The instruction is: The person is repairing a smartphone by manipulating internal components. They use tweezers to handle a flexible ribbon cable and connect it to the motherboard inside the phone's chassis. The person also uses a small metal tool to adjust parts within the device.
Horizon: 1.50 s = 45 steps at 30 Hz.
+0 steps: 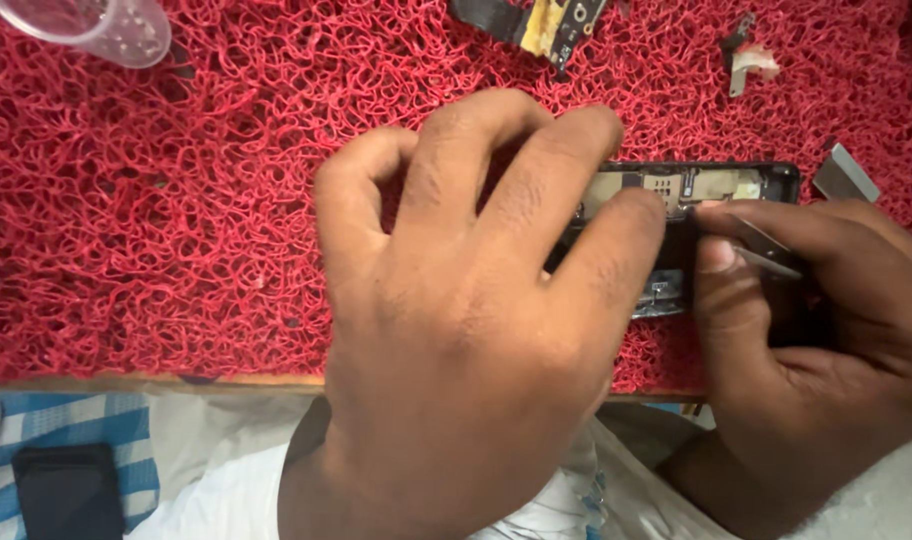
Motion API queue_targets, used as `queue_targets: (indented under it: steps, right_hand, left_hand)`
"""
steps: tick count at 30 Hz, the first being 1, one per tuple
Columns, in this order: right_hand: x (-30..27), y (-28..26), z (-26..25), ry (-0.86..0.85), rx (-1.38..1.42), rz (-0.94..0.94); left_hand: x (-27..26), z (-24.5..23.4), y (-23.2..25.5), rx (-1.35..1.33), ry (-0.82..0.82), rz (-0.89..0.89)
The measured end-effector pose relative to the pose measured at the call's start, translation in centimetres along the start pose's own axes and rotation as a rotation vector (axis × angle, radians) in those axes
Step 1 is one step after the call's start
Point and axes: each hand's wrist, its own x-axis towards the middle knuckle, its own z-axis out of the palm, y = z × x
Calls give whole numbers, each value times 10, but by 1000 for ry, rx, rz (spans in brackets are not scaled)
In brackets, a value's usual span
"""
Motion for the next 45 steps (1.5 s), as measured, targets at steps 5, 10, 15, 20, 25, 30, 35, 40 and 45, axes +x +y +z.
queue_targets:
  steps: [5, 10, 15, 20, 25, 30, 35, 40, 45]
  right_hand:
    - [-2, 8, -3, -9, -25, -35]
    - [-3, 8, -3, -25, -23, -70]
    - [2, -1, -1, -19, -20, -17]
    - [4, -7, 3, -9, -62, -10]
    - [5, -8, 4, -8, -51, -27]
    - [3, -6, 4, -7, -111, -45]
    - [0, 1, -4, -83, -232, -173]
    - [8, 4, -11, -170, -342, -316]
    - [17, -3, -13, -196, -306, -290]
  left_hand:
    - [-1, 0, 0, 4, 0, 6]
    - [-2, 2, 0, 11, 13, 9]
    - [-2, 3, 0, 12, 17, 5]
    - [-3, 3, 0, 4, 16, -9]
    - [-4, 3, -1, 2, 12, -4]
    - [-2, 2, 0, -12, 9, -20]
    - [3, -5, 0, -93, -25, -61]
    - [6, -11, -2, -168, -72, -79]
    - [7, -14, -3, -209, -79, -34]
